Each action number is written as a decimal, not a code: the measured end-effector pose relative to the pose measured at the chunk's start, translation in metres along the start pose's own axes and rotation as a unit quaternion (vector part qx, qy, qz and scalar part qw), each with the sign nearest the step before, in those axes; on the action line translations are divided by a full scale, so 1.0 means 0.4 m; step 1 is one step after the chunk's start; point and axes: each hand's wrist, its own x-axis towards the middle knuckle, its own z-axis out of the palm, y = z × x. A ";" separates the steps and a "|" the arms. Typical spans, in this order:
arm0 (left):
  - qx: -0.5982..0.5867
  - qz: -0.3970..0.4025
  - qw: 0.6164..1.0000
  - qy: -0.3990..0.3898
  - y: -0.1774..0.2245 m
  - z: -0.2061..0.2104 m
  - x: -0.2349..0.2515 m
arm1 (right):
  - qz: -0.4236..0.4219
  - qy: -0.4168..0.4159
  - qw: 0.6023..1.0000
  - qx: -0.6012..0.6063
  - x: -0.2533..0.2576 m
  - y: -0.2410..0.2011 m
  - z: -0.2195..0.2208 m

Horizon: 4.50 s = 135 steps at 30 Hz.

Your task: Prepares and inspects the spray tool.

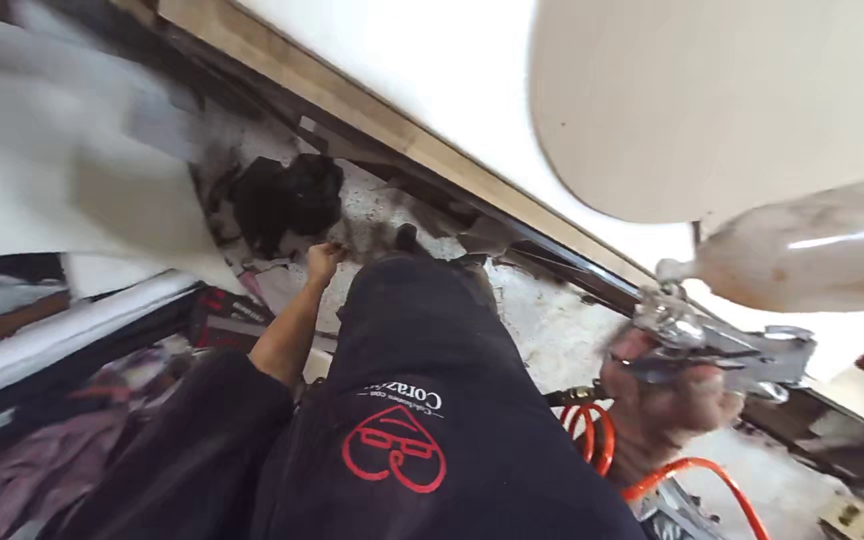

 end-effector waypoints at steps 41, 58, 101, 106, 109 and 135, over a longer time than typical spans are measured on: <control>0.373 0.054 0.926 0.015 0.242 0.054 -0.115 | -0.046 -0.030 0.998 0.012 -0.011 -0.009 -0.005; -0.009 0.491 0.868 0.069 0.551 0.047 -0.395 | -0.030 -0.072 0.997 0.016 0.027 -0.011 0.024; 0.226 0.622 0.741 -0.115 0.821 0.045 -0.553 | -0.149 -0.048 0.982 -0.109 0.023 -0.054 0.005; 0.206 0.637 0.742 0.039 0.759 -0.015 -0.555 | -0.122 -0.012 0.990 -0.074 0.003 -0.033 0.045; 0.236 0.562 0.792 -0.044 0.680 -0.056 -0.475 | -0.102 -0.021 0.993 -0.058 0.000 -0.016 0.033; 0.148 0.249 0.955 -0.058 0.231 -0.141 -0.271 | -0.046 -0.077 0.995 -0.031 0.029 -0.009 0.050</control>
